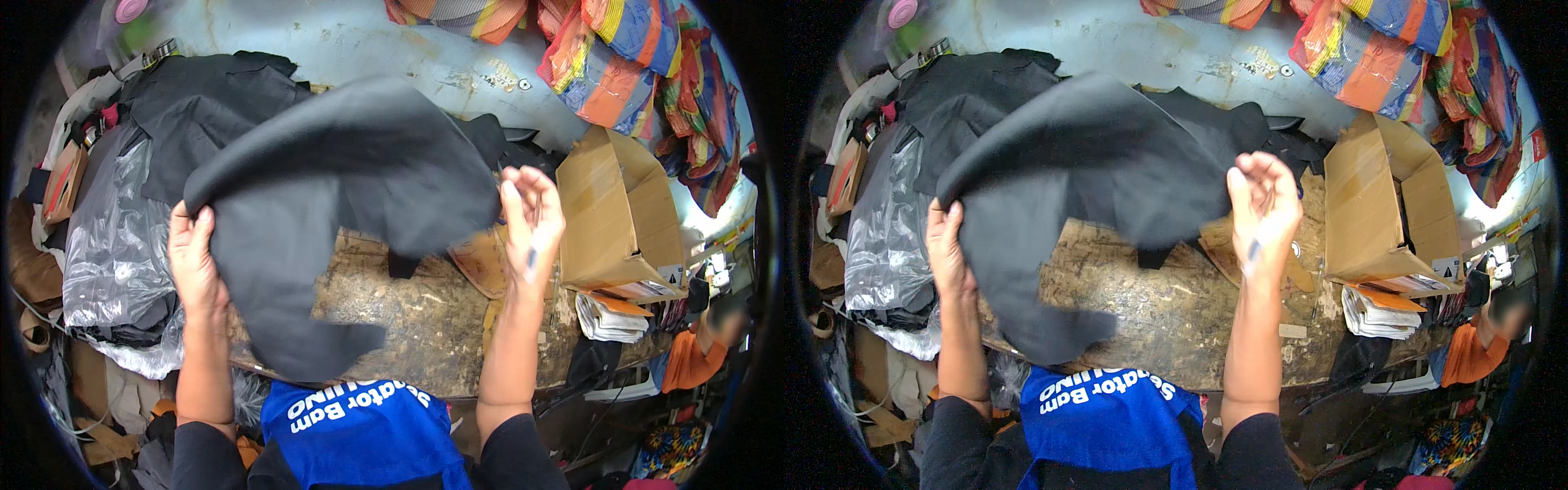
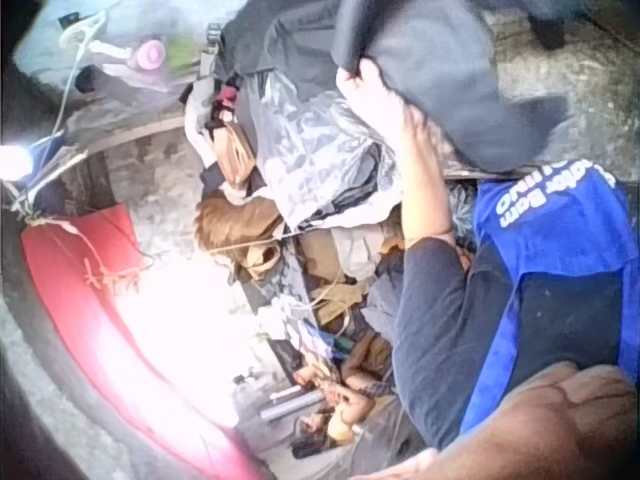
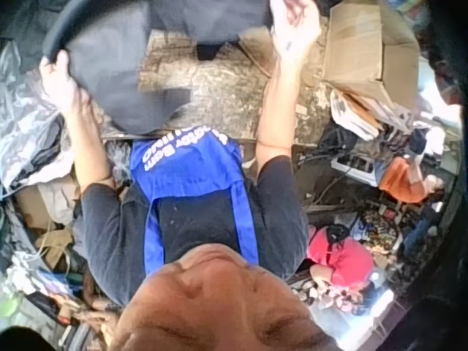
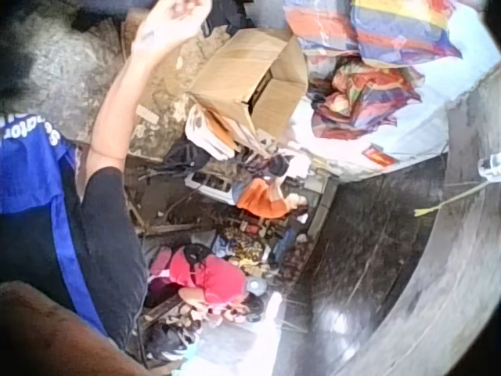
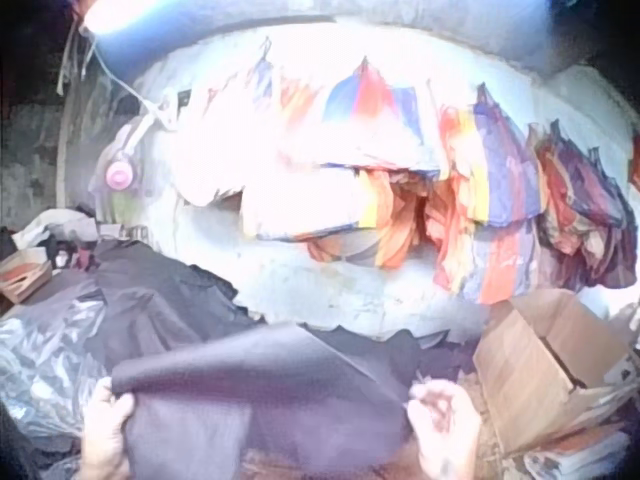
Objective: The person cuts a piece of black fabric using scissors, then lays out and traces cardboard patterns onto the fabric with a pen. The person handles multiple pattern pieces and fabric sections on a cluttered work table.
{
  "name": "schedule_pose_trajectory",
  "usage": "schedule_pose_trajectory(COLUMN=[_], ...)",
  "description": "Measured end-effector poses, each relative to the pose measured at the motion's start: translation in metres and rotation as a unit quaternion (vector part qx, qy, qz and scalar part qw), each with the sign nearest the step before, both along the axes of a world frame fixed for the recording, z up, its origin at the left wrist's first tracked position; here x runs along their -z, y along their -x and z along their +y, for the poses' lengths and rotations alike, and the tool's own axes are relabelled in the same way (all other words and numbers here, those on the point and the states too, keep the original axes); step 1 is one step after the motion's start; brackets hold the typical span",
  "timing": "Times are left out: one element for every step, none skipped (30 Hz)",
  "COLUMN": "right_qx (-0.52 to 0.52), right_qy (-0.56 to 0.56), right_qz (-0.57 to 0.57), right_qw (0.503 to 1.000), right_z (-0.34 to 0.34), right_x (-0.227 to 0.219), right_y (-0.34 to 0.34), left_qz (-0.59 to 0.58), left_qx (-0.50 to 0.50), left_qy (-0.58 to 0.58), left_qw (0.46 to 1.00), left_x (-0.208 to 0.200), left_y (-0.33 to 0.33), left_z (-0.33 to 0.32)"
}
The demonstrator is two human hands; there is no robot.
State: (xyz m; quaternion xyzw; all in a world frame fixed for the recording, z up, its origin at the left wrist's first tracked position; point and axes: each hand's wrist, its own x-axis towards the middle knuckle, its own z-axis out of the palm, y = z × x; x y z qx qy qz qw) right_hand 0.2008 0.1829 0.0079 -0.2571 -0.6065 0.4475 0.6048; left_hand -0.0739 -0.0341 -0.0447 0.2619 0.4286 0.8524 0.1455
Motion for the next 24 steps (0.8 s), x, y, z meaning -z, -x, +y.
schedule_pose_trajectory(right_qx=[0.059,0.104,0.073,0.023,0.013,0.001,-0.015,0.012,0.025,0.053,0.087,0.132,0.146,0.106,0.075,0.051,0.041,0.013,-0.009,-0.023,-0.045,-0.05,-0.073,-0.094], right_qy=[-0.009,-0.043,-0.014,-0.008,-0.008,0.009,0.079,0.127,0.146,0.117,0.044,-0.035,-0.063,-0.005,0.029,0.05,0.053,0.1,0.109,0.146,0.116,0.161,0.145,0.136], right_qz=[-0.045,-0.089,-0.102,-0.101,-0.166,-0.224,-0.257,-0.346,-0.413,-0.487,-0.508,-0.542,-0.55,-0.538,-0.521,-0.499,-0.509,-0.452,-0.379,-0.331,-0.219,-0.191,-0.13,-0.073], right_qw=[0.997,0.99,0.992,0.995,0.986,0.975,0.963,0.93,0.899,0.864,0.856,0.83,0.82,0.836,0.85,0.864,0.858,0.886,0.919,0.932,0.968,0.967,0.978,0.984], right_z=[0.006,0.01,0.008,0.002,-0.01,-0.022,-0.035,-0.046,-0.058,-0.069,-0.079,-0.086,-0.09,-0.092,-0.092,-0.092,-0.09,-0.088,-0.082,-0.077,-0.068,-0.059,-0.051,-0.043], right_x=[0.004,0.01,0.02,0.032,0.048,0.064,0.079,0.093,0.104,0.113,0.12,0.126,0.13,0.133,0.135,0.137,0.138,0.139,0.139,0.139,0.137,0.134,0.131,0.129], right_y=[0.002,0.004,0.003,-0.001,-0.006,-0.009,-0.011,-0.013,-0.017,-0.019,-0.02,-0.019,-0.017,-0.014,-0.011,-0.008,-0.006,-0.004,-0.001,-0.001,-0.001,-0.007,-0.012,-0.018], left_qz=[-0.022,-0.021,-0.083,-0.16,-0.153,-0.203,-0.24,-0.317,-0.282,-0.266,-0.25,-0.265,-0.278,-0.286,-0.276,-0.262,-0.296,-0.339,-0.312,-0.294,-0.257,-0.254,-0.191,-0.166], left_qx=[-0.055,-0.07,-0.089,-0.087,-0.056,-0.025,0.058,0.14,0.155,0.171,0.185,0.172,0.157,0.152,0.107,0.08,0.074,0.069,0.052,0.027,0.059,0.068,0.095,0.142], left_qy=[0.039,0.025,0.067,0.075,0.115,0.157,0.215,0.281,0.29,0.305,0.32,0.279,0.238,0.178,0.159,0.108,0.122,0.122,0.137,0.127,0.088,0.065,0.043,0.021], left_qw=[0.997,0.997,0.99,0.98,0.98,0.966,0.945,0.895,0.901,0.898,0.895,0.907,0.917,0.929,0.942,0.956,0.945,0.93,0.939,0.947,0.96,0.963,0.976,0.976], left_x=[0.011,0.023,0.037,0.051,0.065,0.077,0.086,0.091,0.095,0.097,0.097,0.098,0.098,0.097,0.097,0.097,0.095,0.093,0.091,0.089,0.087,0.084,0.081,0.079], left_y=[-0.004,-0.008,-0.016,-0.027,-0.042,-0.059,-0.072,-0.079,-0.08,-0.079,-0.076,-0.069,-0.059,-0.047,-0.035,-0.022,-0.007,0.007,0.016,0.022,0.025,0.026,0.024,0.02], left_z=[0.008,0.016,0.022,0.026,0.027,0.023,0.014,0.008,0.004,-0.002,-0.006,-0.004,0.001,0.008,0.018,0.028,0.037,0.043,0.047,0.047,0.042,0.032,0.018,0.0])
